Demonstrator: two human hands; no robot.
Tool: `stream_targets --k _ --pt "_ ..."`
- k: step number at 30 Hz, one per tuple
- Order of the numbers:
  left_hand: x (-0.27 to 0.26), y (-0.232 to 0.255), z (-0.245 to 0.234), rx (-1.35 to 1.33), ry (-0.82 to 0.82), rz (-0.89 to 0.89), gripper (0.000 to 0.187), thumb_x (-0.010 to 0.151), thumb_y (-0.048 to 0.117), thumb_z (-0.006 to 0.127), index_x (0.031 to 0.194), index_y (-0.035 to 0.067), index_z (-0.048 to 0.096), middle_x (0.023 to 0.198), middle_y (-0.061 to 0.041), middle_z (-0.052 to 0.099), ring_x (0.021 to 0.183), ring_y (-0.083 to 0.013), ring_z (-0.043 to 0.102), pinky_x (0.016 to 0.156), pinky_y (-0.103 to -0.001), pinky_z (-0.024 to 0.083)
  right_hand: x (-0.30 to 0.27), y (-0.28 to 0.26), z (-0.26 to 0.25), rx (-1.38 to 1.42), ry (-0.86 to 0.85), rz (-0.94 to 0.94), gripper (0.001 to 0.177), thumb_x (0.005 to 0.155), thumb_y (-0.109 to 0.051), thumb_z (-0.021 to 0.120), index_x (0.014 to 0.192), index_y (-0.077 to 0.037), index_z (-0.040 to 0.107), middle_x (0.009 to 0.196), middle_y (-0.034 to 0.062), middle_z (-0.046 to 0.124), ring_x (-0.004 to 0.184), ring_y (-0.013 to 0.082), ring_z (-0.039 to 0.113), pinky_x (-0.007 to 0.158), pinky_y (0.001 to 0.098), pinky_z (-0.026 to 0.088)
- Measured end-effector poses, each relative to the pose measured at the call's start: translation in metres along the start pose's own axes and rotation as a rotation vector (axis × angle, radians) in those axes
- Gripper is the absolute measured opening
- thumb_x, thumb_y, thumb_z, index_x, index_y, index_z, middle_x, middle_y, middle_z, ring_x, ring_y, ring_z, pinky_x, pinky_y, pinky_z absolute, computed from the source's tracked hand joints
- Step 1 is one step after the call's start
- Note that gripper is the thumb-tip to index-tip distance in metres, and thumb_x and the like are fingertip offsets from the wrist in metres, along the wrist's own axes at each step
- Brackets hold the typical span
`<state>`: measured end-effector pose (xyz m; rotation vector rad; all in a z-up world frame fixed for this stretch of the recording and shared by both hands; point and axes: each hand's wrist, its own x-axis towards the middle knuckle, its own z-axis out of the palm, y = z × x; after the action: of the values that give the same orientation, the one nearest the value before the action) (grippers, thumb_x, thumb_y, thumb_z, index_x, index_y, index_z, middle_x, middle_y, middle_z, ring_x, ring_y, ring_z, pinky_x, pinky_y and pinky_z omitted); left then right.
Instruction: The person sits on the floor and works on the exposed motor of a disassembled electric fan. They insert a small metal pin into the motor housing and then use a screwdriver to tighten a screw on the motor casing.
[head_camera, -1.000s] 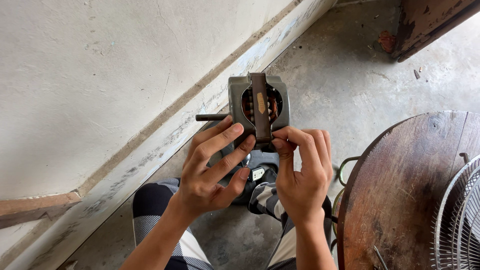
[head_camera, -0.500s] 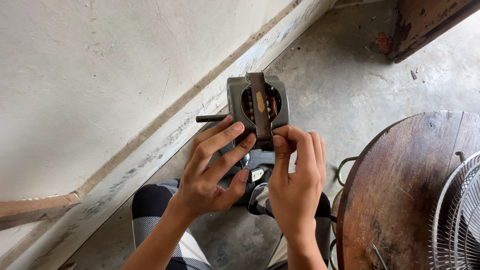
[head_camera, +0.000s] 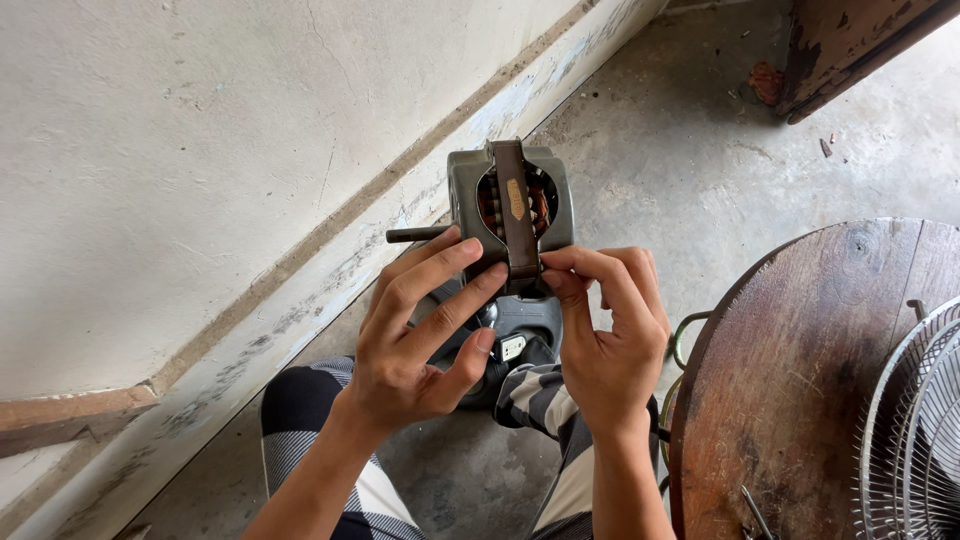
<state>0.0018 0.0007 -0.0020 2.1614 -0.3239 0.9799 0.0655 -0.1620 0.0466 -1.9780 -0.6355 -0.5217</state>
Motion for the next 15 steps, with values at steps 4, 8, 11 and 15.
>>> stream_targets --k 4,8,11,15 --pt "-0.001 -0.002 0.0 0.019 0.001 0.031 0.036 0.096 0.018 0.067 0.131 0.011 0.071 0.146 -0.005 0.051 0.142 -0.0266 0.05 0.122 -0.043 0.048 -0.004 -0.003 0.003 -0.102 0.028 -0.017 0.016 0.095 0.006 0.074 0.107 -0.005 0.071 0.098 0.0023 0.066 0.093 0.015 0.061 0.082 0.0291 0.05" --pt "-0.003 -0.005 0.0 0.022 -0.009 0.04 0.036 0.097 0.017 0.067 0.133 0.012 0.07 0.147 -0.005 0.05 0.142 -0.0265 0.05 0.122 -0.043 0.049 -0.006 -0.002 0.008 -0.155 0.049 -0.029 0.016 0.096 0.006 0.072 0.107 -0.004 0.069 0.098 0.004 0.065 0.092 0.0176 0.058 0.083 0.0306 0.049" --pt "-0.003 -0.006 0.0 0.025 -0.021 0.041 0.036 0.097 0.017 0.066 0.133 0.013 0.07 0.147 -0.004 0.05 0.143 -0.0265 0.05 0.123 -0.043 0.049 -0.006 0.002 0.012 -0.195 0.058 -0.07 0.015 0.097 0.006 0.071 0.108 -0.004 0.068 0.099 0.0043 0.064 0.092 0.0186 0.057 0.084 0.0316 0.048" --pt "-0.002 -0.008 0.0 0.033 -0.027 0.046 0.038 0.097 0.018 0.066 0.134 0.012 0.07 0.147 -0.004 0.049 0.143 -0.0259 0.049 0.123 -0.043 0.048 -0.005 0.004 0.013 -0.178 0.048 -0.092 0.015 0.098 0.006 0.07 0.11 -0.003 0.067 0.099 0.0045 0.063 0.092 0.0178 0.057 0.082 0.0315 0.048"
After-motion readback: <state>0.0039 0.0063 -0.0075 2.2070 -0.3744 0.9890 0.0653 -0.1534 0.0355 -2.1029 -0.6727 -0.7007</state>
